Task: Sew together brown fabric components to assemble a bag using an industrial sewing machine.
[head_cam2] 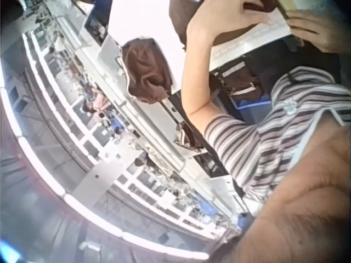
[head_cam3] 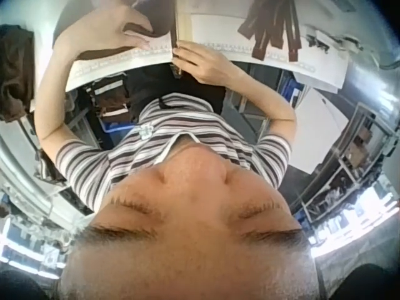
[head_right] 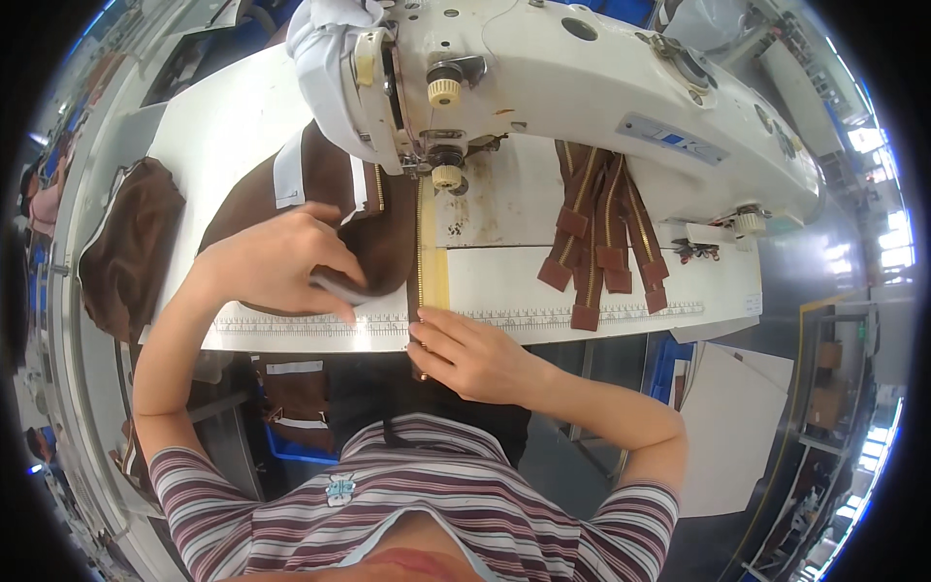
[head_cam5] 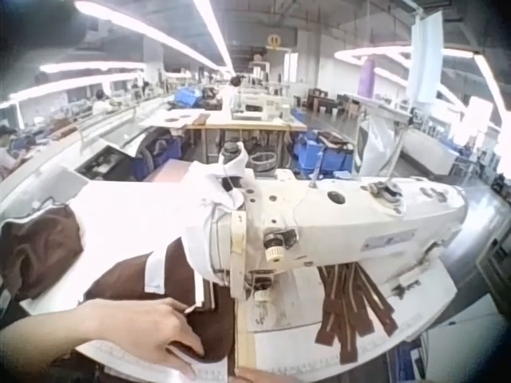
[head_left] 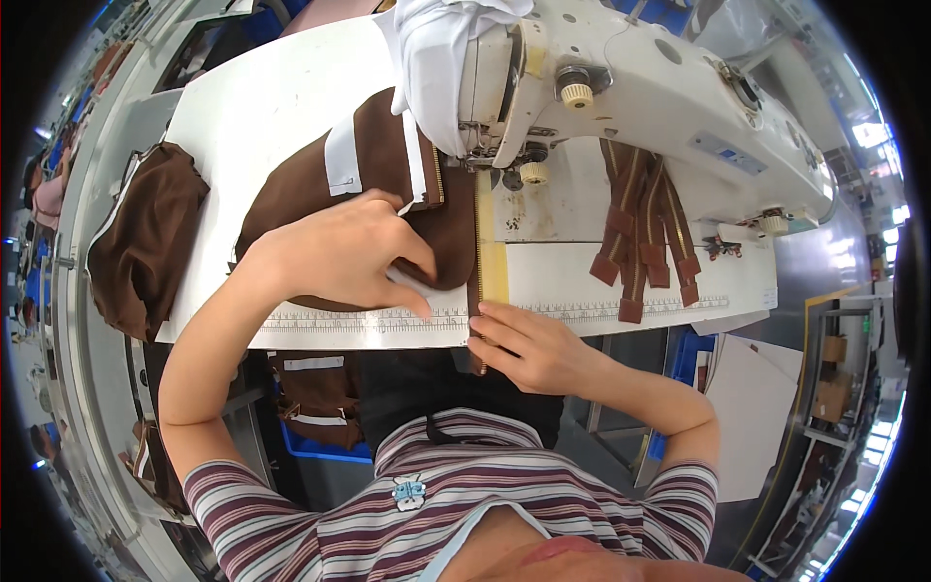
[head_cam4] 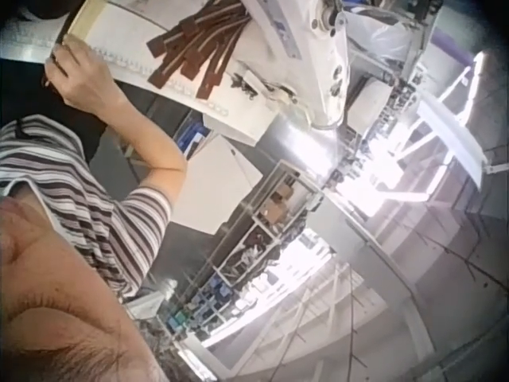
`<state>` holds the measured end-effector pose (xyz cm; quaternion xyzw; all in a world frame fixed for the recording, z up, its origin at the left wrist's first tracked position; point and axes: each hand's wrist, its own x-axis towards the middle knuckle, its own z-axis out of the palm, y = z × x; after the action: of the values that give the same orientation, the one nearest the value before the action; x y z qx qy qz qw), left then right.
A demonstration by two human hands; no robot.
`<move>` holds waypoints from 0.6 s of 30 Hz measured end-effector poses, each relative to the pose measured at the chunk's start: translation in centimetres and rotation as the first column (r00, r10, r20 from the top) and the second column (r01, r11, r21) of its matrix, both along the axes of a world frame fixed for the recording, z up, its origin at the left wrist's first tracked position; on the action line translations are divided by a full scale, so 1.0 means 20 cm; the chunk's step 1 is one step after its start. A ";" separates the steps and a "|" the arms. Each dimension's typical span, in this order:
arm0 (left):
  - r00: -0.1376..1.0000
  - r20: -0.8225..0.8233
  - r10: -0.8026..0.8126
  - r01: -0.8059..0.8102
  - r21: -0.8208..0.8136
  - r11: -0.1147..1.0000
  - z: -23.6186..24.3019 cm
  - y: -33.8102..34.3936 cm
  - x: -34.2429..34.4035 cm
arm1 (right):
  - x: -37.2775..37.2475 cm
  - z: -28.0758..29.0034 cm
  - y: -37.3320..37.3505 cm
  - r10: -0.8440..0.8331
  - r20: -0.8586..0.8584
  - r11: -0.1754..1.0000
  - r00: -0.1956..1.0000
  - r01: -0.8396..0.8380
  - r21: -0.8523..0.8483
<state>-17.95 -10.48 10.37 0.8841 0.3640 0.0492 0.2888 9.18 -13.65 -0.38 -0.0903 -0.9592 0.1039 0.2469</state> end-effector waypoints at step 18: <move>0.909 0.283 0.307 -0.417 0.585 0.696 -0.56 0.11 0.18 | -0.18 -0.11 0.70 -0.380 -0.156 0.825 0.912 0.410 0.389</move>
<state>-14.32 -8.20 -0.84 0.8323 0.4680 0.2970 -0.0123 5.59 0.42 -2.60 -0.2286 -0.9101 -0.1514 0.3108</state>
